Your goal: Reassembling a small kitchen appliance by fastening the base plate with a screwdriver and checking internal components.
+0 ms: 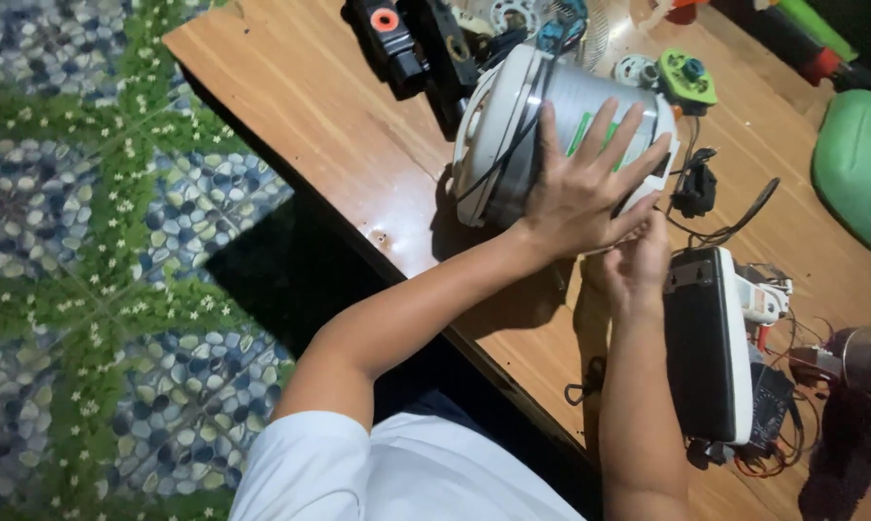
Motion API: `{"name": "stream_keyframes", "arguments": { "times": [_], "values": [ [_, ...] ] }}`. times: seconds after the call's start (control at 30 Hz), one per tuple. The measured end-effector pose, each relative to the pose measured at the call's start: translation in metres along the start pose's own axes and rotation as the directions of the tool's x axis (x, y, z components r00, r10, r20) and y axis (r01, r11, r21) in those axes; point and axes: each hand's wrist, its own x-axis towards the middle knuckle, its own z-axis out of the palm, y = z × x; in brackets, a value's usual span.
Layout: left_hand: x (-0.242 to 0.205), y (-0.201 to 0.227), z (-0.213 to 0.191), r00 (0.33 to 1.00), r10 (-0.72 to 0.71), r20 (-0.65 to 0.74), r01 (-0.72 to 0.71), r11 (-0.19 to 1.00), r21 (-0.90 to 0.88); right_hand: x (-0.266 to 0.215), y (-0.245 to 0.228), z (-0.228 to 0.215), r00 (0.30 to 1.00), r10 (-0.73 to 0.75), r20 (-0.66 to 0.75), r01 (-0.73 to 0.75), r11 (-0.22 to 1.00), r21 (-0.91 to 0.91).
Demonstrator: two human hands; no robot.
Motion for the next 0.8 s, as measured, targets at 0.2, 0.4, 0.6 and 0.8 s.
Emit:
{"name": "stream_keyframes", "arguments": {
  "times": [0.2,0.4,0.6,0.8],
  "values": [
    [-0.005,-0.006,-0.005,1.0,-0.015,0.013,0.015,0.998,-0.057,0.0,-0.001,0.007,0.994,-0.04,0.099,0.051,0.992,-0.119],
    [-0.003,-0.058,-0.008,0.928,-0.089,-0.361,0.022,0.983,-0.185,0.004,0.003,0.013,0.976,-0.06,0.211,0.111,0.964,-0.241],
    [0.006,-0.08,-0.094,0.895,-0.381,-0.231,0.303,0.9,-0.314,-0.002,0.01,0.019,0.951,-0.075,0.299,0.179,0.925,-0.334],
    [-0.014,-0.086,-0.105,0.744,-0.616,0.26,0.662,0.624,-0.415,-0.004,0.006,0.036,0.908,-0.101,0.407,0.284,0.862,-0.42]
  ]
}}
